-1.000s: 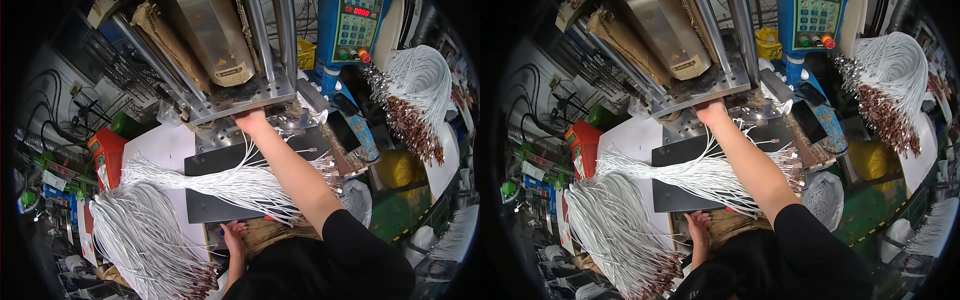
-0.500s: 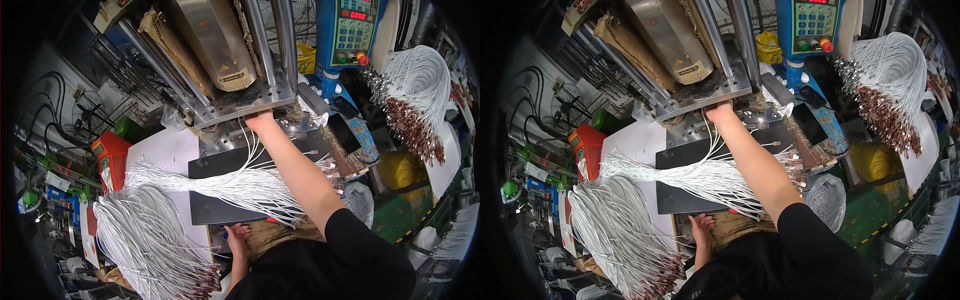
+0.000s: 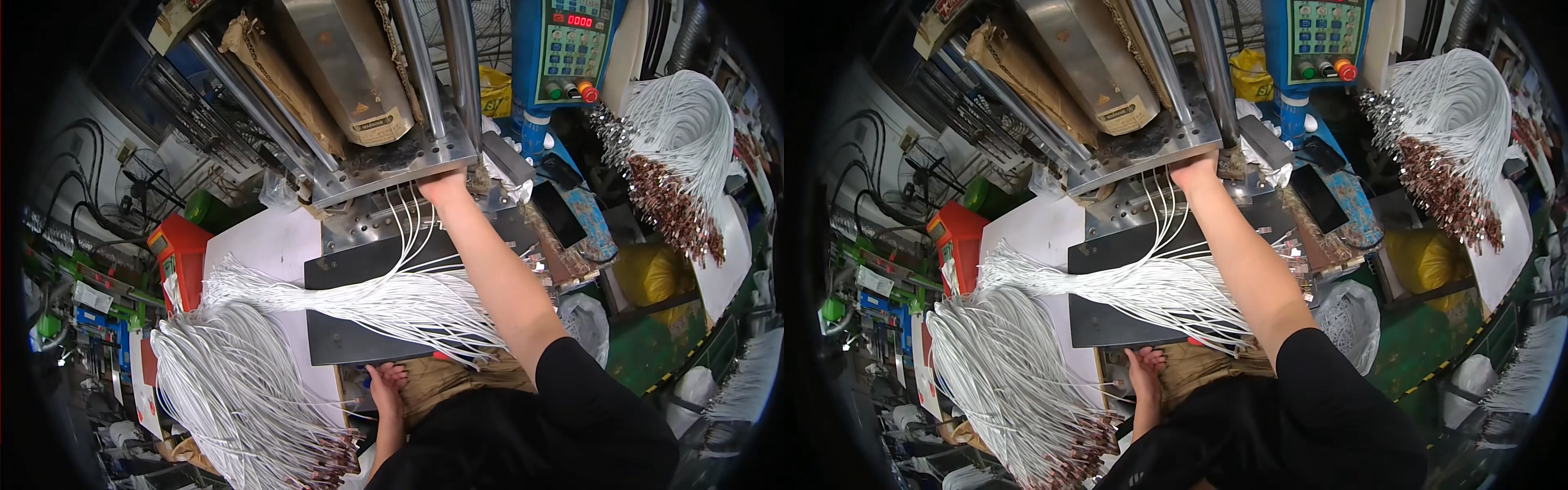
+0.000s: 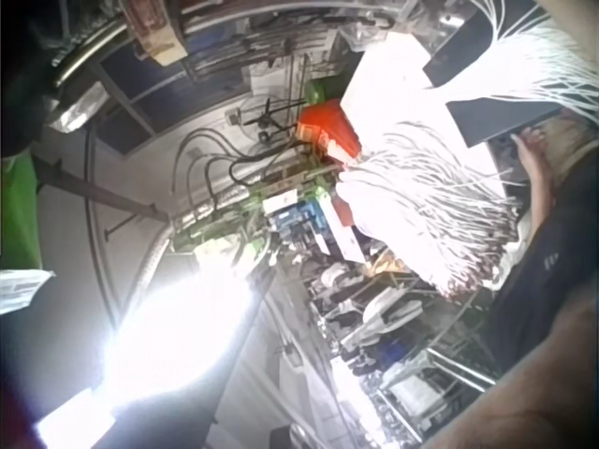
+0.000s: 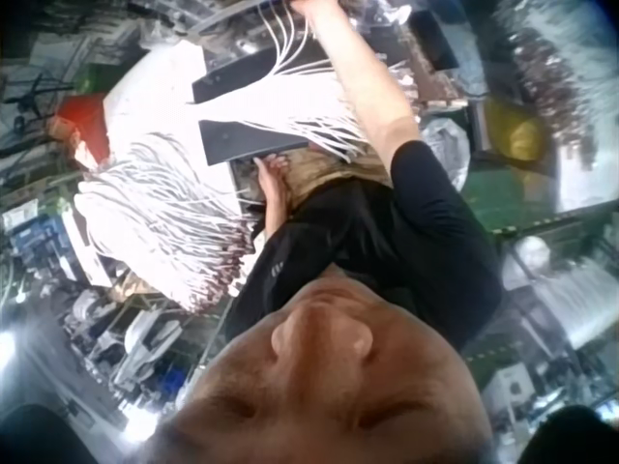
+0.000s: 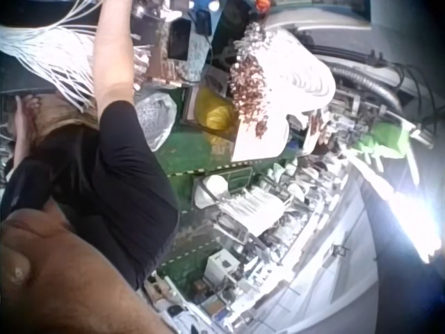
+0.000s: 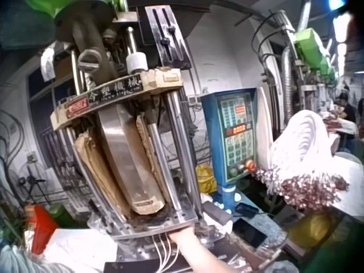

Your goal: Organize and feed bundles of white wires into a connector assembly machine.

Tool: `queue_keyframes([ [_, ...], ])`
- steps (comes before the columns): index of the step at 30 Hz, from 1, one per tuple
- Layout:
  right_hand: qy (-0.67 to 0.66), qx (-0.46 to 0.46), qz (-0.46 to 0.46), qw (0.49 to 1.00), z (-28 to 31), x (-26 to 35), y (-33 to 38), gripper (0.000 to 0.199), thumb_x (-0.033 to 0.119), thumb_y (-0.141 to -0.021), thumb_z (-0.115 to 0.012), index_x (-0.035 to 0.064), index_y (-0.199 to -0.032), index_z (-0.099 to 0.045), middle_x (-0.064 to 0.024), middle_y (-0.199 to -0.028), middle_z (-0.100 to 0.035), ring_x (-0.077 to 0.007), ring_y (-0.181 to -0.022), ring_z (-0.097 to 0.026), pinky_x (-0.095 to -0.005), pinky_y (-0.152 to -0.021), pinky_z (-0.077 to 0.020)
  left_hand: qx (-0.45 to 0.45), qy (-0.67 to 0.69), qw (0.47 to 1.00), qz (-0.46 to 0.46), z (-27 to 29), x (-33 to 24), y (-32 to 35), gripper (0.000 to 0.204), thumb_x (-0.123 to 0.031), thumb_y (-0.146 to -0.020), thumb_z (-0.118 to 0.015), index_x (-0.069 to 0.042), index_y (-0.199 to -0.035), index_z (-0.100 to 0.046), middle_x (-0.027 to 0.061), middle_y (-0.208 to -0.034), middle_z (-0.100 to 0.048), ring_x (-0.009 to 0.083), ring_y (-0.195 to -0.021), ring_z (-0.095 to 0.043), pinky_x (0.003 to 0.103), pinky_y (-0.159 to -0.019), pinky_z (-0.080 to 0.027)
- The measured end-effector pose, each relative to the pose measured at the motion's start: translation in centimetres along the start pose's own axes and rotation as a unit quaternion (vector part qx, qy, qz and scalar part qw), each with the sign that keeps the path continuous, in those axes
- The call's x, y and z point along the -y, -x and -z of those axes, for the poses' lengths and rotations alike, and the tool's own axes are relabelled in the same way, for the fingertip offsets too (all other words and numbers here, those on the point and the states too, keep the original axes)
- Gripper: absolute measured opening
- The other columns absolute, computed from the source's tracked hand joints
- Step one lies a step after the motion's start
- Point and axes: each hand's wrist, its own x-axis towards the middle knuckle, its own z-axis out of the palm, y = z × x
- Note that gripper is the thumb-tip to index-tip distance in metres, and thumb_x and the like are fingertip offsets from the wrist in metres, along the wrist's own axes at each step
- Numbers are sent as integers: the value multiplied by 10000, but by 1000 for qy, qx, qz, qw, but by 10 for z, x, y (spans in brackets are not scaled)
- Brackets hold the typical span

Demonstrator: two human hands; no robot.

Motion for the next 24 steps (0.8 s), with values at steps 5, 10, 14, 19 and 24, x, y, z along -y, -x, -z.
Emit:
queue_keyframes([
  [5, 30, -5, 24, 999, -10, 6, 4, 376, 415, -963, -533, 146, -1191, -665, -35, -1164, -691, -245, -1089, -642, -420, -1000, -499, -2, -6, 1000, -3, 0, 0, 3, 648, -644, -1018, -352, -46, -1061, -600, 100, -864, -709, 189, -739, -652, 312, -697, -487],
  [10, 42, -24, 26, 999, 1, 15, 1, 345, 376, -979, -521, 145, -1192, -665, -47, -1123, -703, -256, -1039, -662, -414, -932, -534, -4, 2, 1000, -23, -4, -3, 8, 636, -627, -1026, -355, -41, -1060, -599, 95, -851, -699, 184, -738, -642, 307, -698, -483],
  [14, 280, -120, 78, 949, 27, 60, 8, 318, 308, -995, -520, 90, -1179, -661, -100, -1108, -704, -265, -1020, -672, -393, -853, -555, 7, 68, 994, -82, -16, -6, 0, 614, -588, -1048, -335, -31, -1050, -594, 90, -835, -671, 183, -734, -617, 302, -708, -477],
  [19, 572, -37, 200, 795, -8, 131, 175, 321, 218, -1005, -545, -55, -1145, -640, -157, -1059, -698, -234, -961, -692, -319, -875, -538, -43, 64, 994, -75, -10, -21, 7, 559, -533, -1068, -343, -28, -1026, -580, 89, -826, -647, 182, -736, -603, 311, -724, -478],
  [24, 776, -163, 315, 521, 124, 217, 313, 256, 174, -998, -537, 37, -782, -549, -15, -708, -572, -134, -632, -520, -294, -576, -411, -42, 15, 993, -109, -26, -21, 4, 437, -423, -1082, -401, -30, -1000, -572, 80, -821, -645, 177, -737, -606, 310, -729, -479],
])
